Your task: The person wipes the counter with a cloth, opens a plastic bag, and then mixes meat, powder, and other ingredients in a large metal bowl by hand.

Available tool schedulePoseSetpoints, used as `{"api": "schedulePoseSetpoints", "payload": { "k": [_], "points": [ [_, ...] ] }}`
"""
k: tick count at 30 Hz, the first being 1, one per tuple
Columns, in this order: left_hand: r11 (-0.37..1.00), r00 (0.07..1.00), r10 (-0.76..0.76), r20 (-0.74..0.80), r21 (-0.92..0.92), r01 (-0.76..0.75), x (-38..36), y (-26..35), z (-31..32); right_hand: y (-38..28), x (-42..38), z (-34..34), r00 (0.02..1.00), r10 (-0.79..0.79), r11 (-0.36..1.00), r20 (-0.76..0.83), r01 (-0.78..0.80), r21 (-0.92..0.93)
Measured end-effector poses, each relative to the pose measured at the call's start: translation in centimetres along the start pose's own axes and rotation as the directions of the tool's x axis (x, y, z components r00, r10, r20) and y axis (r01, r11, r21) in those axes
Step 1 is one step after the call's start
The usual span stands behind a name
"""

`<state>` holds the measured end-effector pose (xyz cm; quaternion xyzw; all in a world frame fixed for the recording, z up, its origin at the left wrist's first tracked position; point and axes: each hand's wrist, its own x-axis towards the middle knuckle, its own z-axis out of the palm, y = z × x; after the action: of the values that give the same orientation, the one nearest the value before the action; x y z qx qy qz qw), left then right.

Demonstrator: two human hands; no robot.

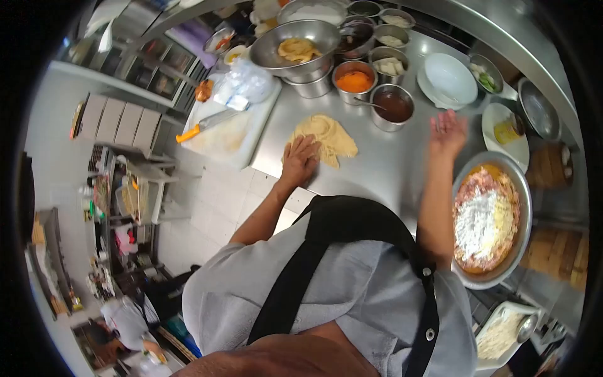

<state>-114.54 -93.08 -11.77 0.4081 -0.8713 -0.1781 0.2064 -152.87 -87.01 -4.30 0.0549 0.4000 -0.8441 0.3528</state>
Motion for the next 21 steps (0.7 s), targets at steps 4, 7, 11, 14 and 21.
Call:
{"api": "schedulePoseSetpoints", "payload": {
  "k": [4,7,11,14,21],
  "points": [
    [0.999,0.999,-0.031,0.024,-0.004,0.031,1.5,-1.3,-2.4,-2.0,-5.3,-1.6,0.936,0.109,0.992,0.335,-0.082,-0.095],
    [0.974,1.0,-0.01,0.016,-0.226,0.014,3.3,-3.5,-2.7,-3.2,-8.8,-4.9,0.832,0.185,0.962,0.523,-0.046,-0.267],
    [0.873,0.981,-0.193,-0.003,-0.456,0.171,4.8,-2.7,-5.9,-3.4,-13.5,-6.2,0.857,0.248,0.895,0.451,-0.025,-0.446],
    [0.81,0.973,-0.231,-0.013,-0.556,0.185,5.5,-3.0,-4.8,-2.5,-15.2,-6.2,0.85,0.285,0.851,0.444,-0.011,-0.524],
    [0.994,0.995,0.097,-0.008,-0.053,-0.098,4.6,-1.3,0.4,-0.2,-18.8,-3.1,0.827,0.327,0.647,0.457,0.157,-0.746]
  ]
}}
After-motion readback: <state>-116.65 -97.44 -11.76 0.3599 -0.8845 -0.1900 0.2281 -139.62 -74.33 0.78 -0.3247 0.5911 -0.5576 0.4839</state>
